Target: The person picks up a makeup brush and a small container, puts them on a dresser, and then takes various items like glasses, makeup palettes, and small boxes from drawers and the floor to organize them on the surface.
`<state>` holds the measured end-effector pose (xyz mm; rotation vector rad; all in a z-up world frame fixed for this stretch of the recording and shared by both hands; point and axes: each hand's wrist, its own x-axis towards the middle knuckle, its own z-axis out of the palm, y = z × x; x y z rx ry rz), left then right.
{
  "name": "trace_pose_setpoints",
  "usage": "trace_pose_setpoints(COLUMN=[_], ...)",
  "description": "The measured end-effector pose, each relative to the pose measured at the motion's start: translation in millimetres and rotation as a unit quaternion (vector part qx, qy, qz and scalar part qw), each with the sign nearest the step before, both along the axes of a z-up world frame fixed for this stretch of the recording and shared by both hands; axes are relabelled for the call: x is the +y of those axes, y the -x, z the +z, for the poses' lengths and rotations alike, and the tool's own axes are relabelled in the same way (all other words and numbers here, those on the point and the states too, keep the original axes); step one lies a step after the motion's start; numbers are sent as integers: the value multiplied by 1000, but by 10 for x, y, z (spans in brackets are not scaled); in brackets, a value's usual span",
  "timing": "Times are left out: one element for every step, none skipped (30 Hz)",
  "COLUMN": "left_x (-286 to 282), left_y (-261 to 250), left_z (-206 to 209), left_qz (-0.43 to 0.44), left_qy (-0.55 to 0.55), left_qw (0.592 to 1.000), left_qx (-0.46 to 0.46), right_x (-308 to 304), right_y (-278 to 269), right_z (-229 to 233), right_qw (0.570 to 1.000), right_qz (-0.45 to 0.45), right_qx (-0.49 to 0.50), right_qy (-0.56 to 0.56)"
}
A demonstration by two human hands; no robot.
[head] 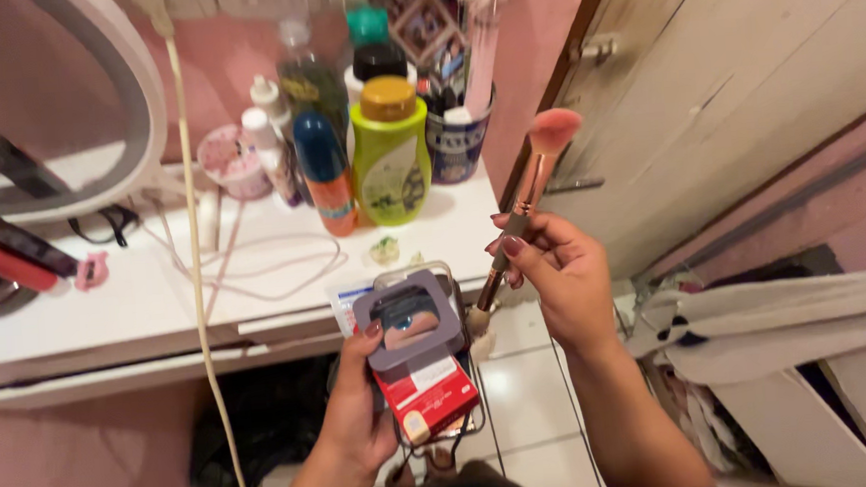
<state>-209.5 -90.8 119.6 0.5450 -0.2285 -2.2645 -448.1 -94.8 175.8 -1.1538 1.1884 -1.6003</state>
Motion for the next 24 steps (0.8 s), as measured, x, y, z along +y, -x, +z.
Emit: trace_pose_setpoints(left_x=[-10, -19, -41, -53, -63, -65, -74, -81, -95, -104, -121, -129, -136, -150, -165, -179, -190, -205, -219, -230, -246, -254, -272, -271], left_y=[0, 1, 7, 14, 23, 28, 33, 36, 41, 50, 62, 67, 71, 80, 90, 98, 105, 115, 127, 138, 148, 152, 158, 160], left_z=[24, 52, 83, 112, 141, 170, 199, 228, 250, 257, 260, 265, 272, 281, 292, 304, 319, 339, 357, 371, 379, 379, 374, 360], left_qz=[0, -5, -10, -10, -16, -22, -23, -22, -22, -22, -23, -24, -23, -21, -18, -17, -13, -10, -9, -5, 0, 0, -2, -4], left_qy=[10, 23, 37, 44, 37, 28, 34, 30, 26, 29, 31, 30, 31, 29, 27, 30, 25, 20, 24, 35, 46, 47, 41, 32], left_qw=[1000, 1000, 999, 999, 999, 999, 999, 999, 999, 998, 999, 999, 999, 999, 999, 999, 999, 999, 999, 999, 999, 999, 999, 999], left_qx=[3, 0, -3, -1, 6, 13, 15, -14, -42, -41, -36, -32, -32, -28, -24, -24, -33, -43, -42, -30, -17, -17, -18, -21], right_x=[-51, -101, -151, -209, -297, -380, -475, -584, -685, -766, -845, -916, -981, -1049, -1113, -1187, -1265, -1328, -1373, -1415, -1458, -1498, -1544, -1566], right_y=[6, 10, 17, 30, 57, 89, 125, 162, 201, 237, 273, 299, 319, 334, 347, 354, 353, 350, 340, 323, 308, 294, 281, 267], right_z=[59, 116, 171, 225, 285, 347, 409, 473, 532, 578, 621, 653, 678, 702, 719, 729, 734, 738, 733, 725, 724, 724, 732, 721], right_qw=[1000, 999, 998, 997, 995, 993, 992, 988, 982, 982, 977, 972, 972, 969, 966, 965, 963, 960, 960, 956, 951, 951, 952, 954], right_qz=[0, -13, -25, -25, -51, -76, -77, -94, -110, -110, -112, -112, -112, -122, -132, -131, -139, -147, -146, -156, -166, -165, -161, -157], right_qx=[3, 11, 18, 20, 22, 25, 26, 24, 22, 23, 27, 30, 30, 40, 49, 49, 53, 58, 58, 84, 110, 109, 105, 101], right_qy=[10, 33, 57, 64, 78, 90, 95, 123, 150, 154, 181, 206, 207, 212, 218, 220, 225, 229, 232, 234, 236, 237, 237, 234])
